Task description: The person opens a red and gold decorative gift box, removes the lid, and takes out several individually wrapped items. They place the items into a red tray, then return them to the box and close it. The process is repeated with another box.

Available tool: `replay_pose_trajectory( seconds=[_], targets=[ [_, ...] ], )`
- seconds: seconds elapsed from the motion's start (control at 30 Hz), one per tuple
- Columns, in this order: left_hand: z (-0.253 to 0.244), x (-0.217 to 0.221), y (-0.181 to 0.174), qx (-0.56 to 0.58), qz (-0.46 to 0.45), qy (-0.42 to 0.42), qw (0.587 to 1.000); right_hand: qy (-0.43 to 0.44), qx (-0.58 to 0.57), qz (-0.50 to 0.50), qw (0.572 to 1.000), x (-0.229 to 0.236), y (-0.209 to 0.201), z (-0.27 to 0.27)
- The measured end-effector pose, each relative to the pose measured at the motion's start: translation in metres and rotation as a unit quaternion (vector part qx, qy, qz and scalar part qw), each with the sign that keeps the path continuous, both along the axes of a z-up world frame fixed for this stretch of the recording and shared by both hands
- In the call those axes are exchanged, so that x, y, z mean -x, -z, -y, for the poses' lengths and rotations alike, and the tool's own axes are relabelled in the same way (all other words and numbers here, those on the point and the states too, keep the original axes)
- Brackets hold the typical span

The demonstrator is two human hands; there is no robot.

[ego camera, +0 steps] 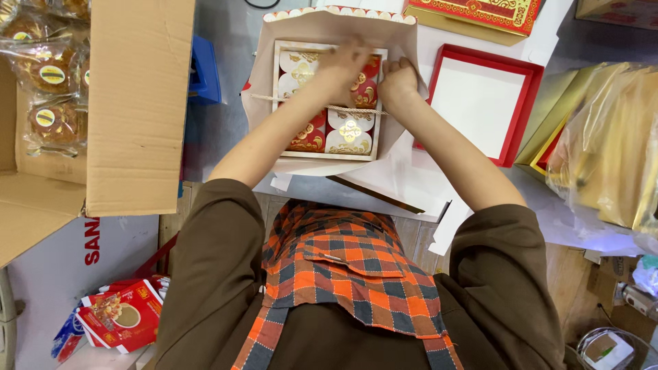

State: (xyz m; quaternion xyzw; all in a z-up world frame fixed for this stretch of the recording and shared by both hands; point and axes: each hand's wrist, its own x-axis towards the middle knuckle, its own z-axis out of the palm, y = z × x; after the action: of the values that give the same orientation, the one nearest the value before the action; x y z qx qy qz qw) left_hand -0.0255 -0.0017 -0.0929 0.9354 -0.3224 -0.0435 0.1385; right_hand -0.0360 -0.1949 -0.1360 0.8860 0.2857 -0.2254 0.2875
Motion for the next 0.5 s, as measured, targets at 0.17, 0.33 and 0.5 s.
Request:
replay_pose_trajectory(
  seconds=[0.17,0.33,0.5],
  targets=[
    [-0.041,-0.016,0.001,-0.037,-0.211,-0.253,0.943,-0.019,-0.085,0.055,0.995,-0.006,0.033,0.016],
    [-0.032,-0.005,0.056,0.022,-0.204,-0.273,0.94,0.015,-0.128,0.052,0.99,-0.013,0.04,0.008],
    [-0.031,-0.002,0.062,0.048,-0.106,-0.262,0.958,0.013,-0.16,0.056,0.985,-0.008,0.032,0.014]
  ],
)
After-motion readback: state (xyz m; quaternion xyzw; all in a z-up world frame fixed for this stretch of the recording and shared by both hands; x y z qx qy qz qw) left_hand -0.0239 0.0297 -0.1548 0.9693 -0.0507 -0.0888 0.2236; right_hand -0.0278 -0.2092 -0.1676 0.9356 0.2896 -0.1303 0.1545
